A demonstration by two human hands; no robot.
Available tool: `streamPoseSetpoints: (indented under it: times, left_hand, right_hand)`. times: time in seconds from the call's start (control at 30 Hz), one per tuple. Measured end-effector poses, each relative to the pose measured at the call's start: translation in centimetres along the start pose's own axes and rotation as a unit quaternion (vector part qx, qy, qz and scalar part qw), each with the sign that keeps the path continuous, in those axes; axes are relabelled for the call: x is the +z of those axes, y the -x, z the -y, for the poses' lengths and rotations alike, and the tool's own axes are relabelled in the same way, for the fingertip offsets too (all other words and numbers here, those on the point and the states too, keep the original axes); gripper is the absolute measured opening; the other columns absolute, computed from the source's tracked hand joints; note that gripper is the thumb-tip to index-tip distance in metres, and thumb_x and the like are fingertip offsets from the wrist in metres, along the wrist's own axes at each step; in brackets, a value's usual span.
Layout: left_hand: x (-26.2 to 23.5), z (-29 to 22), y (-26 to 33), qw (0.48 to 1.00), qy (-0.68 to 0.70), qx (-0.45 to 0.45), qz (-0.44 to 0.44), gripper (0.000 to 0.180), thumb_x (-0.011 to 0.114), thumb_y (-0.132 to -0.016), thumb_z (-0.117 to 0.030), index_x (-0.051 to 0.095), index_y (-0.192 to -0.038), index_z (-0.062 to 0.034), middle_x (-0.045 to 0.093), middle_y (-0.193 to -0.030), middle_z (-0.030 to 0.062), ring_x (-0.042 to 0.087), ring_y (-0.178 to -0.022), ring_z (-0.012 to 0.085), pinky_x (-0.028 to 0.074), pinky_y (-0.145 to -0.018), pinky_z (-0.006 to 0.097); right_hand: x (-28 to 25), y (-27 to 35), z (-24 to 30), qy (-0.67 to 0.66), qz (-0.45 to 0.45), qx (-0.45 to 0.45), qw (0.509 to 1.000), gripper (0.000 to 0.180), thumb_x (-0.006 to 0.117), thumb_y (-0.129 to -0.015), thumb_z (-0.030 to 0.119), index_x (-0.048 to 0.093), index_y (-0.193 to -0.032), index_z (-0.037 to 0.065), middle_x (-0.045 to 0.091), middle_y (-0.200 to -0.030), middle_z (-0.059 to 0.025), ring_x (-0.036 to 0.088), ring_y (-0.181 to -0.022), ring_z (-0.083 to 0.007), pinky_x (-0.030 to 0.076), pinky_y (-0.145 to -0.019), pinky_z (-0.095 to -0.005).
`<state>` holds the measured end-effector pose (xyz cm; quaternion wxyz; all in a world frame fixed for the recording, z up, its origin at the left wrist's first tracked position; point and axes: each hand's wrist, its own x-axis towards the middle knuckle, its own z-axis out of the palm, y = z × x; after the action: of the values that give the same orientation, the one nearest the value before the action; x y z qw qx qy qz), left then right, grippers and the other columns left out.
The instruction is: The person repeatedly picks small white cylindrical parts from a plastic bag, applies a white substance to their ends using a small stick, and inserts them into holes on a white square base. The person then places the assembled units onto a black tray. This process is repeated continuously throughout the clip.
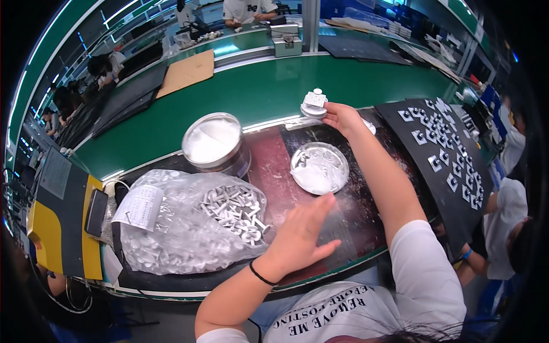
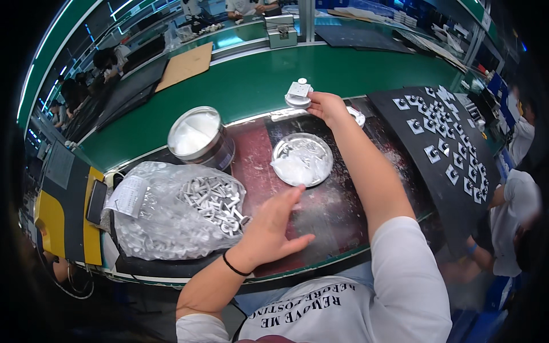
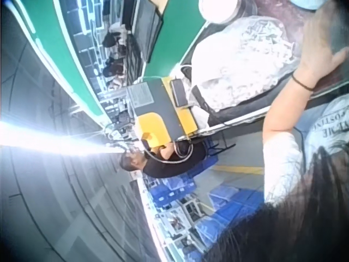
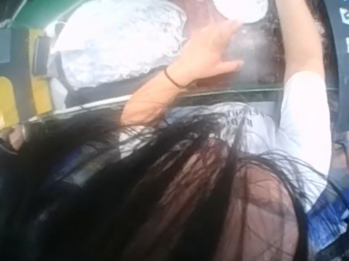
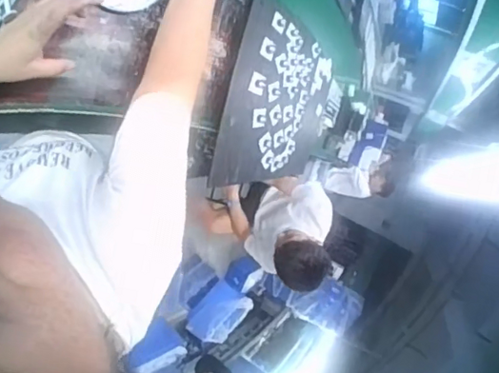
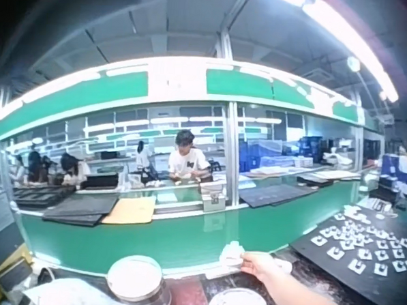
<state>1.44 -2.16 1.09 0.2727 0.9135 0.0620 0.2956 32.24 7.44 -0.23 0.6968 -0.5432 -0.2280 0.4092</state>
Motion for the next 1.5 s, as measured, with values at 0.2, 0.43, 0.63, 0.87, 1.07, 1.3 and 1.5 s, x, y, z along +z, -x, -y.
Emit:
streamPoseSetpoints:
  times: [0.2, 0.43, 0.63, 0.87, 1.07, 1.3, 1.5]
  left_hand:
    - [0.2, 0.2, 0.3, 0.999, 0.039, 0.006, 0.024, 0.08, 0.074, -0.072, -0.025, 0.033, -0.137, -0.004, 0.044, -0.135, 0.0169, 0.048, -0.115, 0.035, 0.039, -0.095, 0.042]
    - [0.6, 0.3, 0.1, 0.998, 0.044, 0.026, 0.021, 0.074, 0.071, -0.074, -0.022, 0.036, -0.136, -0.0045, 0.046, -0.134, 0.0158, 0.048, -0.116, 0.0338, 0.039, -0.095, 0.042]
    - [0.0, 0.1, 0.2, 0.998, 0.043, 0.012, 0.032, 0.067, 0.07, -0.076, -0.021, 0.039, -0.134, -0.004, 0.049, -0.13, 0.0166, 0.048, -0.115, 0.0342, 0.04, -0.094, 0.042]
    - [0.2, -0.7, -0.3, 0.997, 0.039, 0.054, 0.036, 0.064, 0.07, -0.077, -0.021, 0.042, -0.132, -0.003, 0.05, -0.127, 0.0178, 0.05, -0.111, 0.0354, 0.04, -0.093, 0.042]
    - [0.0, -0.3, -0.4, 0.997, 0.041, 0.049, 0.053, 0.064, 0.069, -0.077, -0.019, 0.042, -0.133, -0.0032, 0.051, -0.127, 0.0169, 0.05, -0.111, 0.0341, 0.041, -0.092, 0.042]
    - [-0.2, -0.5, -0.2, 0.996, 0.014, 0.056, 0.063, 0.064, 0.069, -0.076, -0.018, 0.042, -0.132, -0.0034, 0.051, -0.127, 0.016, 0.05, -0.11, 0.0342, 0.04, -0.093, 0.042]
    - [0.4, -0.8, -0.2, 0.997, 0.033, 0.04, 0.06, 0.071, 0.074, -0.073, -0.023, 0.041, -0.132, -0.0027, 0.051, -0.125, 0.0184, 0.05, -0.111, 0.0357, 0.04, -0.094, 0.043]
  right_hand:
    - [2.9, -7.3, -2.8, 0.042, -0.121, 0.032, 0.991, 0.023, 0.064, -0.084, 0.009, 0.059, -0.102, -0.004, 0.061, -0.094, -0.011, 0.063, -0.082, -0.02, 0.056, -0.072, -0.0324]
    - [2.2, -10.0, -4.0, 0.24, -0.14, -0.016, 0.96, 0.022, 0.062, -0.084, 0.012, 0.063, -0.103, 0.002, 0.063, -0.094, -0.009, 0.062, -0.087, -0.0187, 0.053, -0.071, -0.0295]
    - [0.1, -1.8, -0.4, 0.605, -0.093, -0.288, 0.737, 0.026, 0.065, -0.079, 0.026, 0.07, -0.096, 0.008, 0.065, -0.111, -0.0132, 0.061, -0.102, -0.0311, 0.047, -0.087, -0.0392]
    - [-9.9, 5.2, 1.4, 0.668, 0.01, -0.295, 0.683, 0.054, 0.073, -0.072, 0.039, 0.062, -0.114, 0.007, 0.059, -0.12, -0.0157, 0.051, -0.117, -0.0324, 0.042, -0.096, -0.0395]
    - [-9.7, 9.3, 2.6, 0.583, 0.006, -0.241, 0.776, 0.047, 0.07, -0.077, 0.028, 0.059, -0.117, 0.006, 0.061, -0.115, -0.0151, 0.058, -0.106, -0.0284, 0.044, -0.093, -0.036]
    - [-6.4, 20.1, 0.8, -0.053, 0.067, 0.013, 0.996, 0.044, 0.051, -0.089, 0.03, 0.052, -0.117, -0.004, 0.062, -0.11, -0.0167, 0.063, -0.097, -0.0276, 0.052, -0.085, -0.0378]
    - [-4.2, 25.7, -3.3, -0.118, 0.041, 0.101, 0.987, 0.03, 0.045, -0.095, 0.021, 0.057, -0.112, -0.002, 0.064, -0.104, -0.0108, 0.063, -0.095, -0.0181, 0.051, -0.083, -0.0322]
